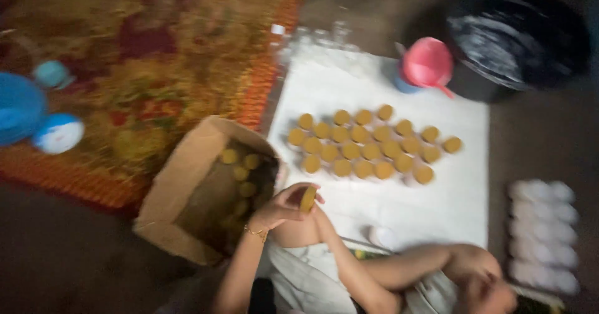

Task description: The person is manually placing and pressing lids onto small plastic jars filled with a yellow product.

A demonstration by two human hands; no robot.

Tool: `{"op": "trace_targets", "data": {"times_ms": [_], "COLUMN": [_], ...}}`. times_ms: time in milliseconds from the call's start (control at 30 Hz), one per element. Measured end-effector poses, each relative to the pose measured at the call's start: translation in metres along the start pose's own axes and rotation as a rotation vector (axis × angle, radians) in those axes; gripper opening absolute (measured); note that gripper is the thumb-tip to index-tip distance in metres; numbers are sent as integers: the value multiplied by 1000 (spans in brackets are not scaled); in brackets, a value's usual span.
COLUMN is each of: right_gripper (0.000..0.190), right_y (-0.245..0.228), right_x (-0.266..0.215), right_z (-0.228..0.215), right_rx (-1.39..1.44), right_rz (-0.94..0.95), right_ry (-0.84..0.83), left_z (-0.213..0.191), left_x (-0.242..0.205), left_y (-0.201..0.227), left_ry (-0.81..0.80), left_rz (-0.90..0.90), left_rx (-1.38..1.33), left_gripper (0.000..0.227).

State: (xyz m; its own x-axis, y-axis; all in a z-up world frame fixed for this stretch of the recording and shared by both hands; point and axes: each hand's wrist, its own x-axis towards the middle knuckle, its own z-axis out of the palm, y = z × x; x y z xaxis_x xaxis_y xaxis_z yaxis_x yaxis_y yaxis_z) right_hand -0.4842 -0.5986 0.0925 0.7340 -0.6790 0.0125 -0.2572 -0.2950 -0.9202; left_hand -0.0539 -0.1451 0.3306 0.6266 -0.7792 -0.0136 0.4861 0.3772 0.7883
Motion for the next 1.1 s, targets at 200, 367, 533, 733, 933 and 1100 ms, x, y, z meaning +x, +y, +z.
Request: {"op": "trace_targets", "data": {"times_ms": [200,367,533,733,933,1100], "right_gripper": [33,53,54,41,39,34], "right_y": [-163,-209,-134,-147,-148,-150], "right_x": [57,87,105,97,89,92], "right_z": [106,155,158,151,164,170], "right_rx": [-111,425,288,-46,-105,-209], "right_rz": [43,579,501,424,407,374], "right_ry": [-48,-222,-300,-348,-371,-324], "left_z": [53,60,77,38,46,33], "left_x": [73,91,81,64,67,71], "left_y": [-138,-279,-296,-330,-322,-338], "left_ry": [236,309,326,563,491,577], "left_rz": [-16,-208,-307,-272,-413,-405], "left_rx": [226,308,529,895,909,946], "left_gripper": [71,92,91,46,56,45]}}
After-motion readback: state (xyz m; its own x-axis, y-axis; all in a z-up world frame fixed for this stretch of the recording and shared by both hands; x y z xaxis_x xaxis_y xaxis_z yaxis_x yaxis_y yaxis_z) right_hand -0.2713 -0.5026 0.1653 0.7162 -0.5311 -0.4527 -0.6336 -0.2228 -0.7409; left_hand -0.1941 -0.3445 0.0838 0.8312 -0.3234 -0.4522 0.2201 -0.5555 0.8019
